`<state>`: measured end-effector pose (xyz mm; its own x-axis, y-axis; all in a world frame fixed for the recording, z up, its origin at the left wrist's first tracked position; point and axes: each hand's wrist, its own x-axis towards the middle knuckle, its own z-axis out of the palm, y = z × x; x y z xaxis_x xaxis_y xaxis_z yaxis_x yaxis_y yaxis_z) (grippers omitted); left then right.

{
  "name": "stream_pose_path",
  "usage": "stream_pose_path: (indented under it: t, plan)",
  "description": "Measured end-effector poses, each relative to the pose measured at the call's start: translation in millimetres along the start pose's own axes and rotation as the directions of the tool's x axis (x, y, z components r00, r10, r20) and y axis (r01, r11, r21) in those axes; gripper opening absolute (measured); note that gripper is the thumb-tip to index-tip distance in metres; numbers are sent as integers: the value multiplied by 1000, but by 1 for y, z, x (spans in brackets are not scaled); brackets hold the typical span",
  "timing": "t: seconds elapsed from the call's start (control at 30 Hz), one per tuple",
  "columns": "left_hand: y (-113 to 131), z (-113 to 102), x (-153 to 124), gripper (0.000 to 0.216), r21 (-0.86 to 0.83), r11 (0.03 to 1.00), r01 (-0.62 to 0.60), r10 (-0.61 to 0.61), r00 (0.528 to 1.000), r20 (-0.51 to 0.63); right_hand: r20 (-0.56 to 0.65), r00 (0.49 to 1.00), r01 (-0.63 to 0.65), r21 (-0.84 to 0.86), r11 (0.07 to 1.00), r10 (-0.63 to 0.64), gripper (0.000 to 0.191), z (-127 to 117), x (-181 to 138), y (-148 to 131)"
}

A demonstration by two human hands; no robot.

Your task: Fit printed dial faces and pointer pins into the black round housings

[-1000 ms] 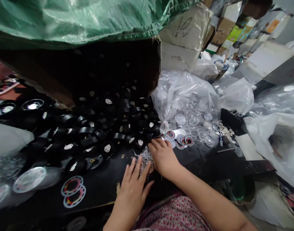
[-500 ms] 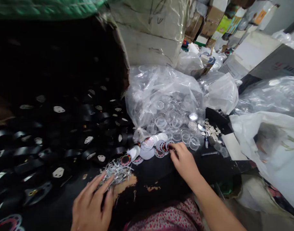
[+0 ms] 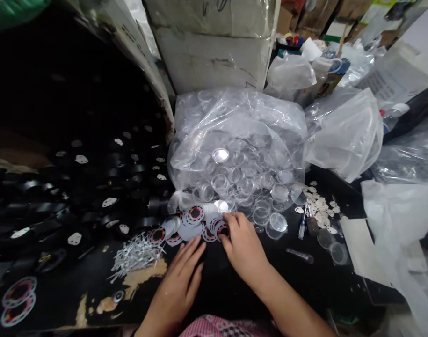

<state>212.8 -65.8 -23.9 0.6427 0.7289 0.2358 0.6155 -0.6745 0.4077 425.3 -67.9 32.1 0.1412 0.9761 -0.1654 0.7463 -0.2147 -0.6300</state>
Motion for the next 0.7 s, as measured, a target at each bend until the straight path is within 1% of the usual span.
stream_pose_path:
  t: [0.1, 0.17, 0.3, 0.37, 0.43, 0.5, 0.6, 0.7]
  plan:
    - [0, 2, 1, 52, 5, 997, 74, -74, 997, 3, 30, 999, 39, 0, 999, -39, 49, -1, 1, 3]
    - [2, -1, 2, 52, 9, 995, 101, -101, 994, 32, 27, 998, 52, 12, 999, -53, 49, 1, 0, 6]
    - [9, -10, 6, 51, 37, 987, 156, -159, 983, 88, -42, 997, 64, 71, 995, -61, 34, 9, 3, 13]
    - [11, -14, 7, 50, 44, 983, 178, -182, 978, 101, -77, 995, 82, 151, 985, -71, 27, 12, 4, 16]
    - [12, -16, 8, 49, 32, 983, 181, -183, 978, 95, -87, 994, 88, 242, 966, -69, 22, 12, 5, 18]
    - [12, -17, 7, 47, 9, 986, 166, -166, 985, 52, -88, 995, 63, 308, 949, -38, 17, 10, 5, 19]
    - [8, -17, 1, 45, -13, 987, 161, -161, 985, -56, -127, 991, 21, 366, 930, 28, 11, 7, 6, 18]
    - [2, -16, -6, 51, -5, 989, 148, -147, 977, -153, -225, 974, 66, 435, 898, 38, 8, 7, 8, 15]
